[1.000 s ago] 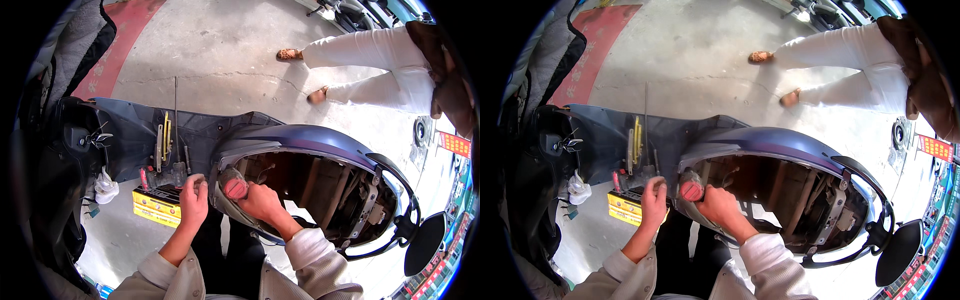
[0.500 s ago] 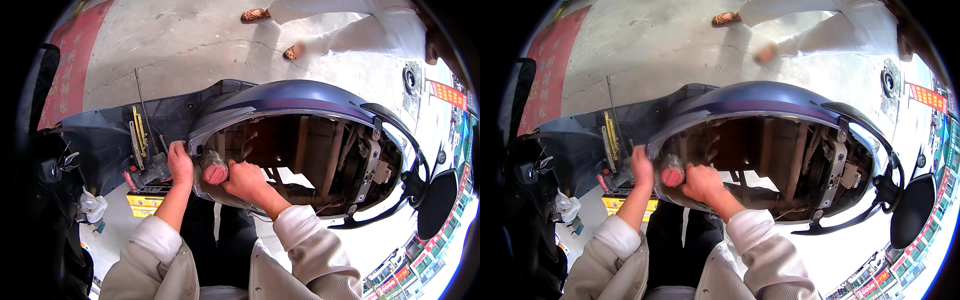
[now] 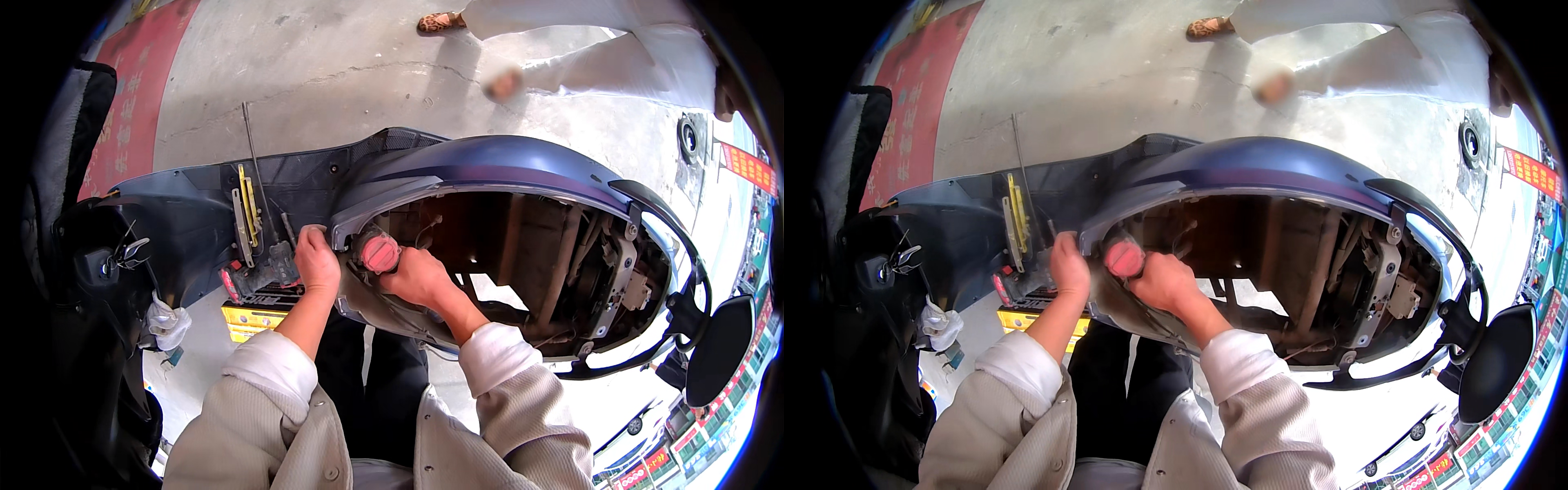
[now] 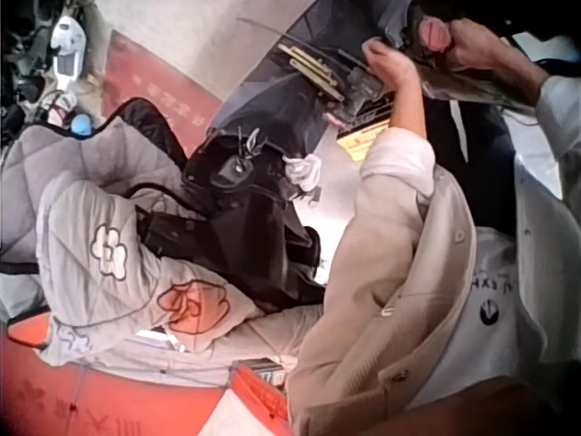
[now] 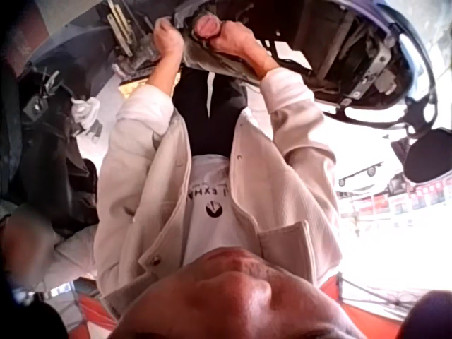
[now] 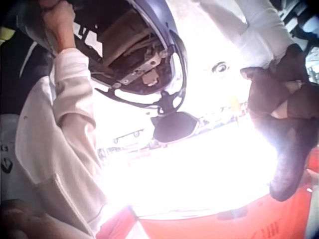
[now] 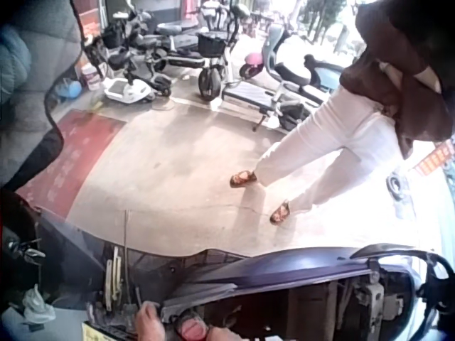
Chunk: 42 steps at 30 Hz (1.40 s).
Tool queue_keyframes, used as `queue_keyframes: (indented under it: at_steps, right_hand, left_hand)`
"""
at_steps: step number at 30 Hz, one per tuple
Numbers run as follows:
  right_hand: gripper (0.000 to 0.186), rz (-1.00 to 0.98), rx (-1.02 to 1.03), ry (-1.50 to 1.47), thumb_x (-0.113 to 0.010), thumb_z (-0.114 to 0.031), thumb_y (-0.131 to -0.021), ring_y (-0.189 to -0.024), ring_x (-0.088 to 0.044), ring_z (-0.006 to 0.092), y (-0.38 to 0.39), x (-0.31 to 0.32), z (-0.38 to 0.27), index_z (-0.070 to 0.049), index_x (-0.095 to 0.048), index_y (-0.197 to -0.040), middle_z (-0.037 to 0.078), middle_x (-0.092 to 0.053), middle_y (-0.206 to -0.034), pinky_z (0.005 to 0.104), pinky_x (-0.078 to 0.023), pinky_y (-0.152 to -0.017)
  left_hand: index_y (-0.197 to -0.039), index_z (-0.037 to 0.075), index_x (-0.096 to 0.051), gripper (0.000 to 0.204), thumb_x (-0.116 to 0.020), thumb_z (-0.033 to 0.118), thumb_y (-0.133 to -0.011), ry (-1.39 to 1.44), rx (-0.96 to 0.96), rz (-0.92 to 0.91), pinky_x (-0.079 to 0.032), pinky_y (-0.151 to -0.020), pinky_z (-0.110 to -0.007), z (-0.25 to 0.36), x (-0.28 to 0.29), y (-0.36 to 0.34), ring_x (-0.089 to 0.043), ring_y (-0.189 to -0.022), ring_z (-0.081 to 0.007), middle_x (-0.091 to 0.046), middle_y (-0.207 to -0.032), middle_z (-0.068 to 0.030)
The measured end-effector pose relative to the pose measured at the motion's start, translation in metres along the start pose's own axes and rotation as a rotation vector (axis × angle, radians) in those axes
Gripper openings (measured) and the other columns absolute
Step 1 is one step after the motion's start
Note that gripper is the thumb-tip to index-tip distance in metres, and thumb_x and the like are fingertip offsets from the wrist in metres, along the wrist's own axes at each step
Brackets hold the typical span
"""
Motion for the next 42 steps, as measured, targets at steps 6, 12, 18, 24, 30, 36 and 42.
queue_keyframes:
  at_steps: [6, 12, 18, 24, 30, 36, 42]
  right_hand:
    - [0.04, 0.1, -0.006, 0.099, -0.063, -0.03, -0.076, -0.09, -0.064, 0.0424, -0.002, -0.014, -0.01, 0.002, -0.063, -0.1, 0.025, -0.067, -0.091, 0.0462, -0.052, -0.083]
    - [0.034, 0.089, -0.03, 0.12, -0.062, -0.03, -0.079, -0.092, -0.064, 0.0397, 0.009, -0.02, -0.002, 0.0, -0.062, -0.095, 0.023, -0.068, -0.093, 0.0449, -0.051, -0.083]
    - [0.036, 0.092, -0.022, 0.081, -0.063, -0.033, -0.079, -0.092, -0.065, 0.0395, 0.002, -0.015, -0.002, -0.001, -0.066, -0.094, 0.023, -0.068, -0.093, 0.0447, -0.052, -0.083]
    - [0.035, 0.109, -0.046, 0.065, -0.062, -0.032, -0.078, -0.09, -0.065, 0.0404, 0.005, -0.015, -0.003, 0.0, -0.066, -0.094, 0.023, -0.068, -0.092, 0.0453, -0.052, -0.082]
    - [0.04, 0.124, -0.047, 0.1, -0.062, -0.033, -0.077, -0.087, -0.065, 0.0418, 0.007, -0.026, 0.005, 0.002, -0.062, -0.096, 0.026, -0.067, -0.088, 0.0467, -0.051, -0.081]
    - [0.039, 0.113, -0.021, 0.096, -0.062, -0.032, -0.077, -0.087, -0.064, 0.0423, 0.005, -0.02, 0.004, 0.002, -0.062, -0.097, 0.026, -0.067, -0.088, 0.0468, -0.051, -0.081]
    - [0.04, 0.122, -0.023, 0.092, -0.063, -0.032, -0.076, -0.087, -0.064, 0.0423, 0.004, -0.019, 0.004, 0.002, -0.062, -0.096, 0.026, -0.067, -0.087, 0.0471, -0.051, -0.081]
  left_hand:
    - [-0.091, 0.002, -0.061, 0.036, -0.033, 0.024, -0.094, 0.008, 0.0, 0.022, -0.045, -0.081, -0.044, -0.006, 0.002, -0.002, -0.058, -0.092, -0.0406, -0.063, -0.097, -0.0177]
    - [-0.093, 0.002, -0.061, 0.036, -0.033, 0.024, -0.094, -0.015, -0.002, -0.01, -0.045, -0.082, -0.044, -0.001, 0.002, 0.0, -0.058, -0.094, -0.0407, -0.063, -0.097, -0.0182]
    - [-0.092, 0.001, -0.062, 0.036, -0.033, 0.023, -0.093, 0.019, 0.008, 0.01, -0.045, -0.082, -0.043, -0.004, -0.001, -0.001, -0.058, -0.092, -0.0407, -0.063, -0.096, -0.0188]
    - [-0.09, 0.001, -0.062, 0.036, -0.034, 0.023, -0.093, 0.046, 0.016, -0.009, -0.045, -0.081, -0.043, -0.003, 0.0, -0.001, -0.058, -0.09, -0.0408, -0.063, -0.094, -0.0191]
    - [-0.091, 0.0, -0.062, 0.036, -0.033, 0.022, -0.093, 0.011, 0.003, -0.017, -0.045, -0.082, -0.043, -0.005, -0.003, -0.003, -0.057, -0.093, -0.0419, -0.063, -0.097, -0.0189]
    - [-0.091, 0.0, -0.061, 0.036, -0.033, 0.022, -0.093, 0.0, 0.008, -0.018, -0.045, -0.082, -0.044, -0.004, -0.002, -0.002, -0.057, -0.093, -0.0419, -0.063, -0.096, -0.0188]
    - [-0.091, 0.0, -0.061, 0.036, -0.032, 0.022, -0.093, 0.008, 0.011, -0.011, -0.045, -0.082, -0.044, -0.002, 0.001, -0.002, -0.057, -0.093, -0.0409, -0.063, -0.097, -0.0183]
Point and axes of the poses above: each hand's wrist, its own y-axis away from the middle knuckle, its own x-axis out of the back of the hand, z = x × y, the point moved 6 cm from there along -y, towards the middle knuckle
